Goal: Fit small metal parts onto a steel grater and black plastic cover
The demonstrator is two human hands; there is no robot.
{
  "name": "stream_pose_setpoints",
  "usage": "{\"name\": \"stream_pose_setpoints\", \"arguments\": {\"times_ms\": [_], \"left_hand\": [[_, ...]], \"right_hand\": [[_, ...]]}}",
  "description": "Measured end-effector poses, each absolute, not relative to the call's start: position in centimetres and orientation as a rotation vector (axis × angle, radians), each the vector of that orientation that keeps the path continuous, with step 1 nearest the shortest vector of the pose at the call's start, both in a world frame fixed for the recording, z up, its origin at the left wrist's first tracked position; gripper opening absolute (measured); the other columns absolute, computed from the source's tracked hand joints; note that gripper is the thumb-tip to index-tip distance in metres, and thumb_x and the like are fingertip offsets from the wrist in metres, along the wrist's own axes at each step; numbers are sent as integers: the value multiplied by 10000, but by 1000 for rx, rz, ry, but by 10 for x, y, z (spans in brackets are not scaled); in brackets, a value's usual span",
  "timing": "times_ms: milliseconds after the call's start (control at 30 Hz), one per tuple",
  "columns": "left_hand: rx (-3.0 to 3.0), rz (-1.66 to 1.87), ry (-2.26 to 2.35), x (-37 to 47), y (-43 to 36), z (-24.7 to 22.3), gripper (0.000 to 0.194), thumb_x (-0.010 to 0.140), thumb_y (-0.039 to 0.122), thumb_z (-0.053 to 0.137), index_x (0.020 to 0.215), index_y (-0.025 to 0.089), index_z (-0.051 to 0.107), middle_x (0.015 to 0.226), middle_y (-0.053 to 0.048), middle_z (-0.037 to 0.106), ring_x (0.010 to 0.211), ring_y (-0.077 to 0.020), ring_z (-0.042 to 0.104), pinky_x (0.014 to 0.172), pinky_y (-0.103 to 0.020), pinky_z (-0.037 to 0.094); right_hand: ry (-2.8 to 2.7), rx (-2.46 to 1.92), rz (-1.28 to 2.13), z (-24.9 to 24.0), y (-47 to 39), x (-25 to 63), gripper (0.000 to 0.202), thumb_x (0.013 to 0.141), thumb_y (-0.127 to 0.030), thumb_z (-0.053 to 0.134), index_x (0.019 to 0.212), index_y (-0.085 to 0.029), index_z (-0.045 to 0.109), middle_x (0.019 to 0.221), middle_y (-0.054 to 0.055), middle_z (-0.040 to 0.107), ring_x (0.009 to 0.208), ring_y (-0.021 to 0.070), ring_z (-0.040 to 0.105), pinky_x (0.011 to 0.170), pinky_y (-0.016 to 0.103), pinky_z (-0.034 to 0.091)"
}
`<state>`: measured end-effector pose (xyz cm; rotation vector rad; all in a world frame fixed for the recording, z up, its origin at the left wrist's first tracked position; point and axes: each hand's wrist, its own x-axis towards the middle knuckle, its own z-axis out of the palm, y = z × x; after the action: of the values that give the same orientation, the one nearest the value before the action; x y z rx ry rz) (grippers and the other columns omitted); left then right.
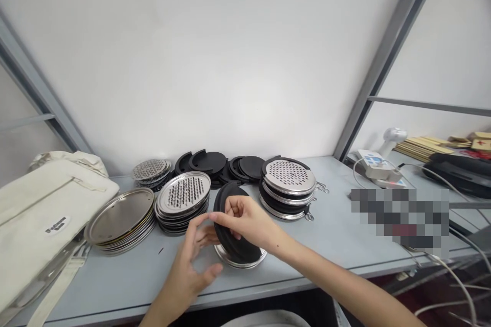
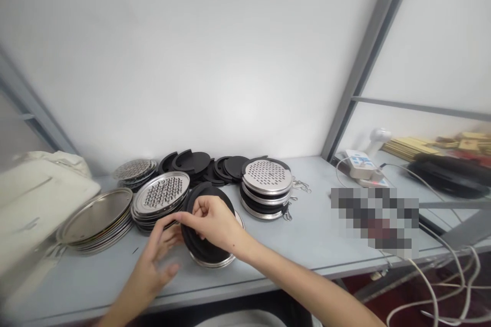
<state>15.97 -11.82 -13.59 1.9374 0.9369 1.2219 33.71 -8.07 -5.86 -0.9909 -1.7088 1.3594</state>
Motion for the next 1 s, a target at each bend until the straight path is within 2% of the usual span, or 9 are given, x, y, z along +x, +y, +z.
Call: {"name": "stream_pose_setpoints", "arguments": {"times_ms": [100, 167, 267, 367, 433, 567, 633, 800, 1000], "left_hand": [[1635, 1190, 1014, 171, -124, -136, 731, 816, 401, 672, 1385, 229, 246, 1024, -95, 680, 964, -234, 677, 863, -352, 564], [1408, 1198, 1125, 176, -128, -133, 645, 824, 395, 644, 1353, 221, 318, 1055, -89, 669, 1038, -236, 646, 912, -347, 530], [1226, 1159, 1199, 168, -133, -129, 628, 775, 424, 669, 1308, 203, 421, 1080, -80, 667, 1041, -253, 634, 909, -336, 513], [1098, 1083, 1269, 144, -137, -131, 634, 726, 487, 681, 1259, 196, 497, 1030, -69, 688, 944, -268, 655, 811, -331, 533], [985, 1076, 1342, 128, -138, -135, 652, 642, 495, 733, 1199, 198, 570, 1044, -63, 693, 1001, -285, 639, 834, -322, 520], [835, 1176, 1408, 111, -143, -138, 628, 595, 518, 733, 1108, 174, 621, 920, -68, 712, 836, -297, 674, 693, -334, 538], [810, 1220, 1466, 108, -146, -133, 638, 567, 521, 740, 1090, 177, 620, 836, -52, 710, 741, -278, 673, 623, -312, 530], [965, 1264, 1718, 99, -157, -122, 653, 628, 611, 683, 1139, 220, 573, 690, 9, 646, 658, -220, 626, 616, -264, 522], [1181, 1117, 1879, 92, -156, -131, 659, 686, 689, 565, 1152, 223, 542, 845, -34, 677, 824, -266, 645, 688, -303, 529]], "right_hand": [[-1718, -953, 1486, -67, -83, 333, 413, 845, -518, 584, 648, -186, 435, 548, -40, 522, 476, 80, 495, 446, 177, 356], [-1811, -960, 1491, -64, -86, 334, 373, 901, -465, 510, 670, -173, 483, 628, -12, 573, 549, 90, 549, 514, 183, 417], [-2038, -987, 1383, -53, -92, 348, 220, 902, -370, 521, 797, -180, 557, 731, -6, 623, 629, 101, 581, 570, 186, 439], [-2246, -1048, 1058, -43, -97, 375, 142, 874, -305, 568, 798, -187, 545, 768, -8, 611, 667, 107, 554, 570, 185, 403], [-2314, -1095, 902, -46, -96, 393, 130, 909, -241, 497, 788, -194, 506, 707, -25, 580, 610, 96, 517, 538, 184, 357], [-2287, -1544, 336, -74, -87, 417, 191, 930, -192, 430, 743, -190, 465, 598, -16, 521, 510, 116, 469, 488, 239, 225], [-2227, -1758, 155, -92, -83, 423, 209, 942, -206, 417, 746, -188, 488, 609, 12, 559, 518, 146, 521, 489, 264, 183], [-2186, -1862, 185, -122, -85, 425, 338, 990, -344, 375, 720, -197, 516, 655, 54, 636, 627, 215, 637, 507, 266, 228], [-2124, -1861, 326, -129, -83, 415, 352, 971, -476, 389, 804, -191, 510, 720, 74, 659, 703, 249, 660, 544, 265, 316]]}}
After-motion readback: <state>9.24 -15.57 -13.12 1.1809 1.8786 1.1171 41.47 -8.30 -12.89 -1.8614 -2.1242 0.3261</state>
